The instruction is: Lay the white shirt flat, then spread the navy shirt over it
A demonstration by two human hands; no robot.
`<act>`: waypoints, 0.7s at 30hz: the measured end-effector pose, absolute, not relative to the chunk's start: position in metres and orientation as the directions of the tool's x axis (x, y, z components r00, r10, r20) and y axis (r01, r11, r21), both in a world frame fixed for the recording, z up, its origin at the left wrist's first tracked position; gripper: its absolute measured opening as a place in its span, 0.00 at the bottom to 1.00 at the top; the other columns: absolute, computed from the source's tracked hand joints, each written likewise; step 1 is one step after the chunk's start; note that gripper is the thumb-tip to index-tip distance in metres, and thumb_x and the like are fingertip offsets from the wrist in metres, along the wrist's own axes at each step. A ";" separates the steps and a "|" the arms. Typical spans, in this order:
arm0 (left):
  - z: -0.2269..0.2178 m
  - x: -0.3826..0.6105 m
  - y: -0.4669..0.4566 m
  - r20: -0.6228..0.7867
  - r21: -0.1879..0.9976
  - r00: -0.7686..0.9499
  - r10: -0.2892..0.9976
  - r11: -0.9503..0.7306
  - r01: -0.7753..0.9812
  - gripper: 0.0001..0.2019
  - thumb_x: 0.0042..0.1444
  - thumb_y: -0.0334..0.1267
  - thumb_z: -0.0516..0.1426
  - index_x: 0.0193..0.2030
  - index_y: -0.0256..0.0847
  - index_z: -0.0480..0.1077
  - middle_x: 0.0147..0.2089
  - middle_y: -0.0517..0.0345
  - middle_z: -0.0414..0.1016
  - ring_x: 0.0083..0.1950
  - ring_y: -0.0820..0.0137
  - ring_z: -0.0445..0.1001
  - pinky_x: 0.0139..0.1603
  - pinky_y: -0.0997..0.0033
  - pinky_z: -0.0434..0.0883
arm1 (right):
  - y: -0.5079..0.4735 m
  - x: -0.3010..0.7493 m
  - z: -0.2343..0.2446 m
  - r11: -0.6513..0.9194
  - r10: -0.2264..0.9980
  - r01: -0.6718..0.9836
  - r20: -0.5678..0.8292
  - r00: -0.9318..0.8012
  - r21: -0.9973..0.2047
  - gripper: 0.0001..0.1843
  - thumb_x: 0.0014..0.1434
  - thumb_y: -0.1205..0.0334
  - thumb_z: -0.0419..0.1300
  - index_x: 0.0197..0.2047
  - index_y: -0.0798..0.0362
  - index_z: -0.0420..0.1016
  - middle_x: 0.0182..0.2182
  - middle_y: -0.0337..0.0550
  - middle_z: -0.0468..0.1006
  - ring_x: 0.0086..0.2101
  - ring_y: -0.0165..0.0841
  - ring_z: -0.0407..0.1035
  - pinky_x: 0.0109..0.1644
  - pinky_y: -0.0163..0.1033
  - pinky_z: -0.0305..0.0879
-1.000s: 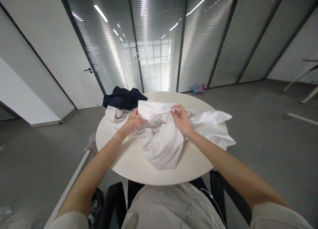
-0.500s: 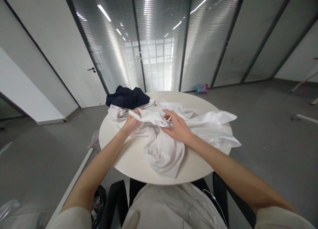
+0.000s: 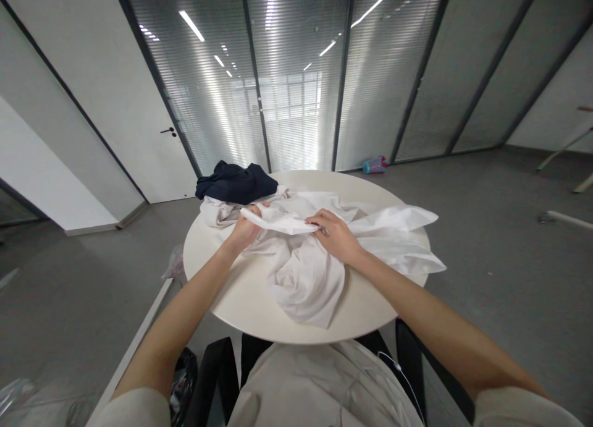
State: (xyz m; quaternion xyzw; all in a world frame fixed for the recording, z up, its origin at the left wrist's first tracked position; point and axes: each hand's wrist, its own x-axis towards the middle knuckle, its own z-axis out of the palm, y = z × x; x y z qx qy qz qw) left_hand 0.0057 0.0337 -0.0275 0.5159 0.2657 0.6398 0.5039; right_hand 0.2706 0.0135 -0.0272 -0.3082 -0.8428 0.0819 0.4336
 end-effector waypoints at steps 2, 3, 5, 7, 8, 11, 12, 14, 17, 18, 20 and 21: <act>-0.027 0.007 0.033 0.393 0.862 0.039 0.919 -0.354 -0.364 0.18 0.37 0.28 0.68 0.15 0.38 0.60 0.43 0.56 0.73 0.39 0.70 0.70 0.43 0.68 0.67 | 0.014 0.271 -0.027 0.788 0.606 0.441 0.668 -0.432 -0.430 0.20 0.57 0.76 0.54 0.46 0.48 0.80 0.39 0.45 0.76 0.40 0.38 0.72 0.46 0.43 0.66; -0.026 0.007 0.032 0.390 0.865 0.037 0.920 -0.352 -0.356 0.19 0.38 0.29 0.68 0.15 0.38 0.59 0.43 0.56 0.73 0.39 0.70 0.70 0.43 0.68 0.67 | 0.014 0.271 -0.027 0.785 0.612 0.436 0.662 -0.432 -0.441 0.19 0.57 0.76 0.54 0.46 0.49 0.79 0.39 0.45 0.76 0.39 0.37 0.71 0.45 0.42 0.66; -0.025 0.008 0.031 0.380 0.871 0.028 0.925 -0.347 -0.348 0.20 0.37 0.30 0.69 0.15 0.38 0.59 0.42 0.55 0.74 0.39 0.68 0.70 0.42 0.68 0.67 | 0.014 0.272 -0.027 0.781 0.619 0.424 0.658 -0.429 -0.458 0.19 0.57 0.75 0.54 0.45 0.49 0.79 0.39 0.44 0.76 0.37 0.36 0.71 0.43 0.41 0.66; -0.025 0.008 0.031 0.368 0.871 0.029 0.929 -0.334 -0.361 0.20 0.36 0.30 0.69 0.15 0.39 0.59 0.41 0.55 0.74 0.39 0.67 0.70 0.41 0.69 0.67 | 0.014 0.271 -0.026 0.782 0.619 0.409 0.660 -0.425 -0.470 0.18 0.57 0.75 0.54 0.44 0.50 0.79 0.38 0.44 0.76 0.35 0.35 0.70 0.41 0.40 0.65; -0.025 0.008 0.031 0.365 0.869 0.036 0.930 -0.326 -0.372 0.19 0.36 0.30 0.70 0.15 0.39 0.60 0.41 0.55 0.74 0.39 0.68 0.70 0.41 0.69 0.67 | 0.014 0.271 -0.026 0.784 0.617 0.401 0.663 -0.424 -0.473 0.17 0.57 0.75 0.55 0.44 0.50 0.79 0.38 0.43 0.76 0.34 0.34 0.70 0.41 0.39 0.65; -0.026 0.008 0.032 0.375 0.863 0.077 0.924 -0.317 -0.394 0.18 0.40 0.30 0.69 0.16 0.39 0.62 0.39 0.56 0.74 0.39 0.68 0.71 0.42 0.67 0.68 | 0.014 0.271 -0.025 0.789 0.613 0.381 0.669 -0.421 -0.483 0.16 0.56 0.75 0.55 0.43 0.51 0.78 0.37 0.43 0.75 0.33 0.33 0.69 0.39 0.38 0.64; -0.026 0.008 0.032 0.374 0.866 0.083 0.924 -0.315 -0.389 0.17 0.42 0.29 0.68 0.17 0.39 0.62 0.37 0.56 0.74 0.38 0.68 0.71 0.43 0.66 0.68 | 0.014 0.271 -0.025 0.789 0.613 0.377 0.669 -0.420 -0.486 0.16 0.56 0.75 0.55 0.42 0.51 0.78 0.36 0.43 0.75 0.32 0.33 0.69 0.39 0.38 0.64; -0.026 0.007 0.033 0.342 0.875 0.060 0.938 -0.295 -0.383 0.13 0.44 0.28 0.67 0.19 0.40 0.65 0.32 0.58 0.72 0.36 0.69 0.71 0.43 0.66 0.68 | 0.014 0.271 -0.025 0.787 0.616 0.371 0.669 -0.417 -0.493 0.15 0.56 0.74 0.55 0.42 0.52 0.78 0.36 0.43 0.75 0.32 0.32 0.69 0.38 0.37 0.63; -0.023 0.009 0.032 0.261 0.882 -0.001 0.965 -0.239 -0.406 0.08 0.43 0.30 0.67 0.29 0.40 0.73 0.29 0.61 0.74 0.34 0.70 0.73 0.42 0.68 0.70 | 0.014 0.271 -0.023 0.779 0.625 0.373 0.662 -0.413 -0.504 0.13 0.57 0.73 0.55 0.42 0.52 0.76 0.35 0.42 0.74 0.33 0.32 0.68 0.38 0.36 0.61; -0.022 0.009 0.032 0.240 0.880 -0.011 0.971 -0.222 -0.420 0.09 0.43 0.32 0.68 0.33 0.40 0.75 0.31 0.60 0.76 0.35 0.70 0.74 0.42 0.68 0.71 | 0.014 0.271 -0.023 0.777 0.629 0.377 0.660 -0.411 -0.505 0.11 0.57 0.72 0.55 0.40 0.52 0.76 0.34 0.42 0.73 0.33 0.32 0.67 0.38 0.36 0.60; -0.020 0.010 0.030 0.212 0.878 -0.012 0.977 -0.196 -0.436 0.11 0.44 0.36 0.69 0.35 0.39 0.76 0.35 0.58 0.80 0.38 0.69 0.77 0.43 0.69 0.72 | 0.014 0.271 -0.022 0.766 0.640 0.398 0.656 -0.400 -0.505 0.06 0.60 0.69 0.55 0.35 0.52 0.73 0.31 0.40 0.71 0.31 0.32 0.65 0.37 0.36 0.58; -0.019 0.011 0.029 0.200 0.878 -0.015 0.980 -0.186 -0.440 0.11 0.44 0.38 0.69 0.34 0.39 0.77 0.36 0.57 0.80 0.38 0.69 0.77 0.43 0.70 0.72 | 0.014 0.271 -0.021 0.757 0.649 0.414 0.654 -0.388 -0.505 0.06 0.61 0.67 0.55 0.31 0.52 0.69 0.29 0.39 0.69 0.30 0.32 0.64 0.36 0.36 0.57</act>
